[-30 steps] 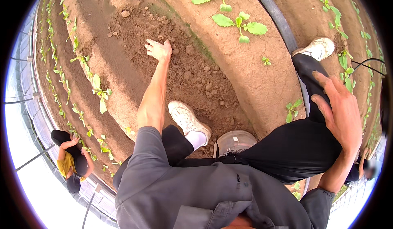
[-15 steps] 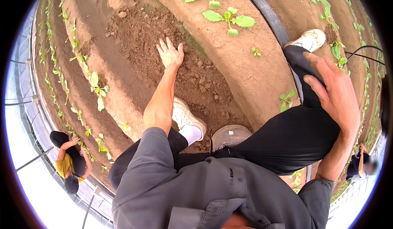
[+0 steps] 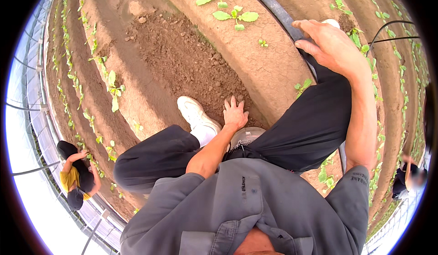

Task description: The person plants small green seedlings into prepared soil rows inside a greenhouse. They repeatedly scoop soil, place each seedling, and firm the soil around the base by hand.

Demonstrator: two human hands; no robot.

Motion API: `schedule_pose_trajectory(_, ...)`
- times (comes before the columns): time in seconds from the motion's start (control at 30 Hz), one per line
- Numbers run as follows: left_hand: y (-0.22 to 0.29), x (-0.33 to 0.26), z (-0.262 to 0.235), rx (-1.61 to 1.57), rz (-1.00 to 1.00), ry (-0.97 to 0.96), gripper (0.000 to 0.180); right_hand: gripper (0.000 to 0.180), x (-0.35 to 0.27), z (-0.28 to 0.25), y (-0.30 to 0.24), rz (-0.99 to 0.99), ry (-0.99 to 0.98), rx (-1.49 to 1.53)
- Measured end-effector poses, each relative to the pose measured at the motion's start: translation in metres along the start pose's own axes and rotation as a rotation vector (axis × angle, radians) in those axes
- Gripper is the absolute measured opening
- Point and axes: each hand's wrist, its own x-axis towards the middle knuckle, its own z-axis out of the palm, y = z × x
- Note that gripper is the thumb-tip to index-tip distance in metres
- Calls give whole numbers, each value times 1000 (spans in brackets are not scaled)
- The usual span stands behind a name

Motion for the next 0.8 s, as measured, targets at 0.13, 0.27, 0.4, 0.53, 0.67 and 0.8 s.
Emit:
schedule_pose_trajectory(0.13,-16,13,-1,-114,34,151,55,34,-6,5,2,8,30,16)
schedule_pose_trajectory(0.27,-46,69,-80,-95,-81,455,37,36,-12,-1,6,-1,37,23)
schedule_pose_trajectory(0.4,-57,112,-143,-109,-119,476,54,34,-11,-4,10,0,77,13)
schedule_pose_trajectory(0.53,-65,136,-138,52,71,310,57,37,-3,-1,8,7,32,24)
schedule_pose_trajectory(0.67,-48,136,-118,-10,115,478,34,37,-7,-7,4,63,-9,-37)
schedule_pose_trajectory(0.8,-46,135,-121,-6,147,487,32,37,-6,-13,2,98,-37,-18)
